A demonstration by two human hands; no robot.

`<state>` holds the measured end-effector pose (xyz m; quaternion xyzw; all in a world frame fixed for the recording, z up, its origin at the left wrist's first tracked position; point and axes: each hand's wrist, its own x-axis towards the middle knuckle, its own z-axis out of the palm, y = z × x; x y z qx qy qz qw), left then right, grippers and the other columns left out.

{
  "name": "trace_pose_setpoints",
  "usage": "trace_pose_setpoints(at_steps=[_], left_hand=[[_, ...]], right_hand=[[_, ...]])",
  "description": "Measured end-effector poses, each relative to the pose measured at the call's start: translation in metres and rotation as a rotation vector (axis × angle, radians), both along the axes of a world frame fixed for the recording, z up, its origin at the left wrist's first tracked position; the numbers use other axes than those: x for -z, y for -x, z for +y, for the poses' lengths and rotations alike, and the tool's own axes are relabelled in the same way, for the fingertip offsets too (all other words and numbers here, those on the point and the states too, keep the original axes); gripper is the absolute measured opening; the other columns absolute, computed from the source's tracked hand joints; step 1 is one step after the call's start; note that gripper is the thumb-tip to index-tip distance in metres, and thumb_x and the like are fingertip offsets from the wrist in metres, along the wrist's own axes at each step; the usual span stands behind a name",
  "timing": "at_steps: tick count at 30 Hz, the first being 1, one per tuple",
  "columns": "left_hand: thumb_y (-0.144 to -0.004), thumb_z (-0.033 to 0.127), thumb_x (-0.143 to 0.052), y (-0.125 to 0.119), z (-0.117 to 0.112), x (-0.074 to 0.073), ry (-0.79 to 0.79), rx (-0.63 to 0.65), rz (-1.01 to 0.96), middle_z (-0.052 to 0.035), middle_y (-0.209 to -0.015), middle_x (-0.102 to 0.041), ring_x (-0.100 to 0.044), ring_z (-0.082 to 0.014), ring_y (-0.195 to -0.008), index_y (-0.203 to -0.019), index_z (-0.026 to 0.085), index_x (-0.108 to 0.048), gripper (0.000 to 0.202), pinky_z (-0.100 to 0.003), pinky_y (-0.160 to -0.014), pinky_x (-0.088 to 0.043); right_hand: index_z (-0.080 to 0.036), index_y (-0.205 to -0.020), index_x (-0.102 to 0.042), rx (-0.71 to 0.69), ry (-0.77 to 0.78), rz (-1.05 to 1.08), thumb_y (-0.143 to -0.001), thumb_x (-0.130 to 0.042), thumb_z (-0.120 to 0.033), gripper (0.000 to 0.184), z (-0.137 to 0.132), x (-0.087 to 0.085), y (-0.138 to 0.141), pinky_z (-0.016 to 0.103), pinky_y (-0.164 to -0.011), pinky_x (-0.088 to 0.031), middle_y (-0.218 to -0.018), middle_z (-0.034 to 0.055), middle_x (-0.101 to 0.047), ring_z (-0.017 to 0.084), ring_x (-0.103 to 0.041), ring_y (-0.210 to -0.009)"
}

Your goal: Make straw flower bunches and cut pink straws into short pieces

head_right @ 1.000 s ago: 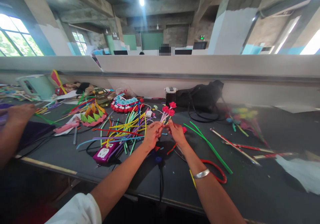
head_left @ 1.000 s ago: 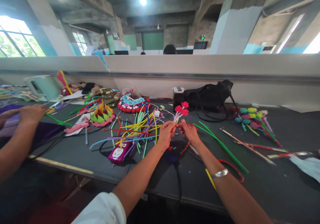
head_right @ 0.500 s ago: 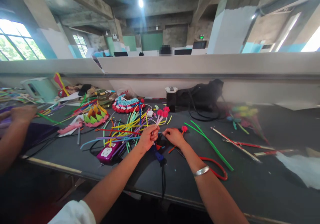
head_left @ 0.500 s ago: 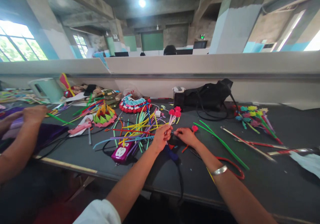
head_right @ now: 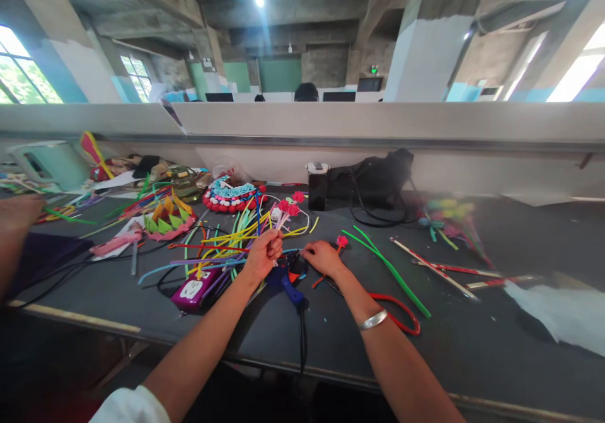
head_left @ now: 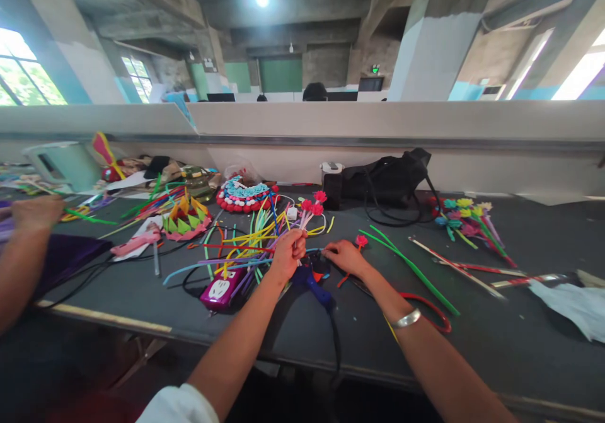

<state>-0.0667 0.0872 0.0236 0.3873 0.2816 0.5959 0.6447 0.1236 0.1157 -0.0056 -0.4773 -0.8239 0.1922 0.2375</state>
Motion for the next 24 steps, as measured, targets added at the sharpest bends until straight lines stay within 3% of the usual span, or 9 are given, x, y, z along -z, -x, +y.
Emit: trace_pose_setpoints(at_steps=[13, 17, 20, 24], left_hand=[[-0.075, 0.030, -0.064, 0.001, 0.004, 0.004, 0.002, 0.008, 0.047, 0.0088, -0.050, -0.034, -0.023, -0.0007, -0.038, -0.076, 0.012, -0.059, 0.019, -0.015, -0.038, -0.015], [-0.074, 0.031, -0.065, 0.000, 0.004, 0.004, -0.001, 0.000, 0.060, 0.0086, -0.049, -0.035, -0.023, -0.0007, -0.037, -0.076, 0.012, -0.059, 0.020, -0.016, -0.038, -0.014], [-0.073, 0.031, -0.066, 0.000, 0.005, 0.003, 0.006, -0.006, 0.066, 0.0087, -0.048, -0.035, -0.023, -0.0012, -0.037, -0.075, 0.012, -0.059, 0.020, -0.016, -0.037, -0.013], [-0.072, 0.031, -0.065, 0.000, 0.004, 0.001, 0.010, -0.020, 0.059, 0.0090, -0.047, -0.034, -0.023, -0.0013, -0.036, -0.074, 0.012, -0.059, 0.019, -0.016, -0.037, -0.012]], right_hand=[[-0.021, -0.082, -0.075, 0.008, 0.013, -0.016, -0.086, -0.056, -0.031, 0.022, -0.001, -0.002, 0.001, 0.022, -0.067, -0.044, -0.080, 0.0019, -0.074, 0.017, -0.066, -0.076], [-0.019, -0.078, -0.074, 0.035, 0.009, -0.009, -0.084, -0.056, -0.030, 0.022, 0.004, -0.016, -0.007, 0.021, -0.062, -0.046, -0.073, 0.0005, -0.073, 0.015, -0.066, -0.068], [-0.017, -0.084, -0.074, 0.153, -0.022, -0.014, -0.088, -0.048, -0.037, 0.032, 0.016, -0.040, -0.037, 0.021, -0.057, -0.046, -0.070, 0.0006, -0.072, 0.015, -0.065, -0.061], [-0.018, -0.096, -0.073, 0.434, -0.131, -0.067, -0.087, -0.048, -0.041, 0.036, 0.032, -0.071, -0.116, 0.024, -0.063, -0.048, -0.079, 0.0044, -0.073, 0.019, -0.067, -0.071]])
